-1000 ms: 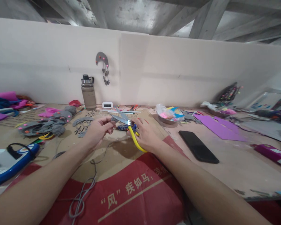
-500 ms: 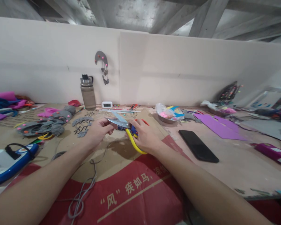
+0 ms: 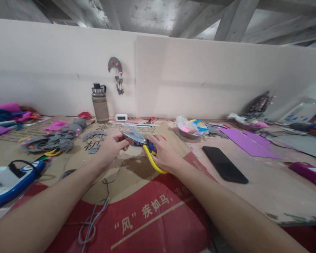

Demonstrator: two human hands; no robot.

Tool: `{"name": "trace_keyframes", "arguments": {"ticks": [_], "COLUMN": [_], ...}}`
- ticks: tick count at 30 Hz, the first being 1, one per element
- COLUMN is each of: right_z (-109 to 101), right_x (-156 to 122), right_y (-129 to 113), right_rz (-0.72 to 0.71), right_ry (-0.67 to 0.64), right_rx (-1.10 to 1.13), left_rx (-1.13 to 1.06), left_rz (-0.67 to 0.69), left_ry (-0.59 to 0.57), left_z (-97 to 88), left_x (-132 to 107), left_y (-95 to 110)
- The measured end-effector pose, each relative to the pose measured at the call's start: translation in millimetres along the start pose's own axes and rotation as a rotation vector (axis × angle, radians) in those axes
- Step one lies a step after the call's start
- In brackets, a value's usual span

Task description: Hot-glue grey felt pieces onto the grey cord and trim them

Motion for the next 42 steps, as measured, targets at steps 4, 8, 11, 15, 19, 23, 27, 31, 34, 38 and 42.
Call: {"name": "trace_keyframes", "arguments": {"ticks": [4,8,11,15,19,23,27,31,34,38,42], "right_z": [0,2,4,4,2,-1,-2,-2,-2,-2,-1], "right_x": [-1,0,3,4,1,-1,-1,-1,-1,-1,-1], "right_y": [0,2,6,9,2,-3,-3,-3,-3,-3,-2], "right_rz": [0.012,0.024,0.06,0.117,0.069,0.033,0.029,0.023,0.02,0.016,0.013], "right_ry": [0.006,0.004,0.021,0.083,0.068,0.039,0.031,0.025,0.028,0.03,0.035], "right_rx": [0.004,0.065,0.129,0.075,-0.026,-0.059,-0.071,-0.077,-0.076,-0.063,-0.076], "left_rx": [-0.015,-0.066,-0.107,-0.136,-0.18,-0.144,-0.102,0.006,0.03,0.072,0.08], "left_rz": [0.011,0.01,-0.005,-0.035,-0.043,-0.027,0.004,0.037,0.062,0.086,0.076], "left_ry": [-0.002,0.029,0.078,0.096,0.093,0.093,0.047,0.043,0.054,0.042,0.035], "left_z": [1.5,2.9,1.6,0.3,1.1,3.1,6.5,6.3,5.0,5.0,5.5], "left_x": [-1,-2,-1,0,1,-2,-4,-5,-4,-4,-5], "left_y": [3,9,10,7,5,8,14,16,16,16,15]}}
Point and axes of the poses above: each hand's wrist, its own x-axis towards the middle knuckle, its own z-axis out of the palm, y = z × x, the point moved 3 cm from there along x, towards the middle knuckle, and after that the axes turned 6 degrees about z, right-handed, at the moved point
